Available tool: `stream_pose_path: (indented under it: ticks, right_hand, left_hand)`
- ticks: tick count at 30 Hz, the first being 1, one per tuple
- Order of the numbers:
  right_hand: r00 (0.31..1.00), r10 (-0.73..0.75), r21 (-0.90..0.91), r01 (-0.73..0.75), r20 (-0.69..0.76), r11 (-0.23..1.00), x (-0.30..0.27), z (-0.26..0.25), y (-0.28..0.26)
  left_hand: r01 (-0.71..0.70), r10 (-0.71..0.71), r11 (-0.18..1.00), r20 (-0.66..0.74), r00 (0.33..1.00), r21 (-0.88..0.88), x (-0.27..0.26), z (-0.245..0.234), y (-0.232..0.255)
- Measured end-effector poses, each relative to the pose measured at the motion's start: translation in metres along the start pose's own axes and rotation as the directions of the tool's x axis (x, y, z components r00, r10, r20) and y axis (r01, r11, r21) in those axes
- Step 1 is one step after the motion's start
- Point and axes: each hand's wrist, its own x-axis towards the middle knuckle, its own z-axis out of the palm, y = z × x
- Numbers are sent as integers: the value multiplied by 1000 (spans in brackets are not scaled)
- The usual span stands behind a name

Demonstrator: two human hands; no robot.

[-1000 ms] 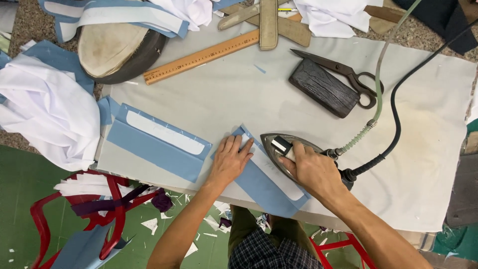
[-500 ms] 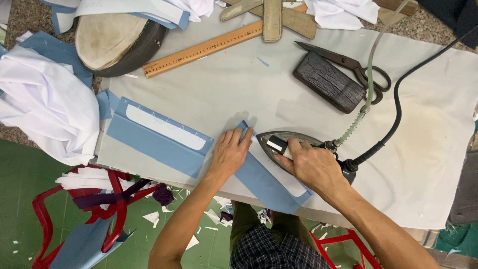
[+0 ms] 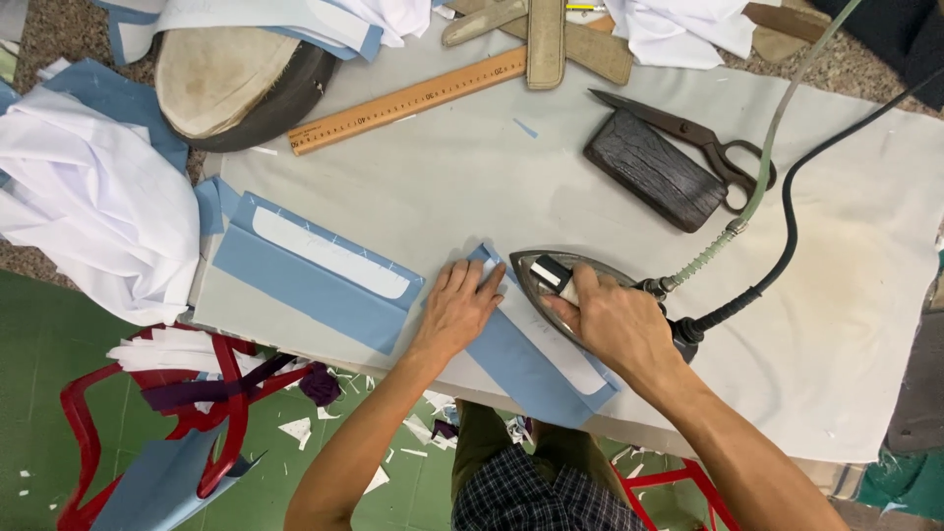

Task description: The person irons small rectangular pieces of white and blue fabric on a work table. They fold the fabric, use a steam iron to press it, and place a black rectangular object on top of the fabric while ironing. The person handles the fabric one piece at a time, moving finished pieces aside.

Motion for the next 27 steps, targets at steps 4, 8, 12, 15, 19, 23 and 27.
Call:
stream_pose_path:
  ticks: [4,8,12,15,19,23,27]
  right_hand:
    - [999,-32,-15,32,-2,999,2,-1,-2]
    - [997,-76,-11,76,26,997,2,-6,-1]
    - [995,-96,-29,97,18,995,2,-1,0]
    - [996,-94,-25,94,8,995,2,0,1]
    - [994,-105,-27,105,-3,994,1,-3,0]
    - [998,-54,31,54,10,998,4,-7,-4]
    - [1000,-7,31,6,14,999,10,-5,-7]
  left_hand:
    - [5,-5,1000,6,1000,-18,-2,-1,-1]
    - [7,-7,998,-3,1000,-64,-2,4,-3]
    - [-15,14,1000,-60,998,-21,13,-1,-6]
    - [-43,43,993,-6,999,-111,38,-31,0]
    - [32,-15,984,100,995,-174,23,-21,-3]
    - [74,-47,985,173,984,-157,8,-16,-8]
    - [83,-59,987,171,984,-140,-1,-12,-9]
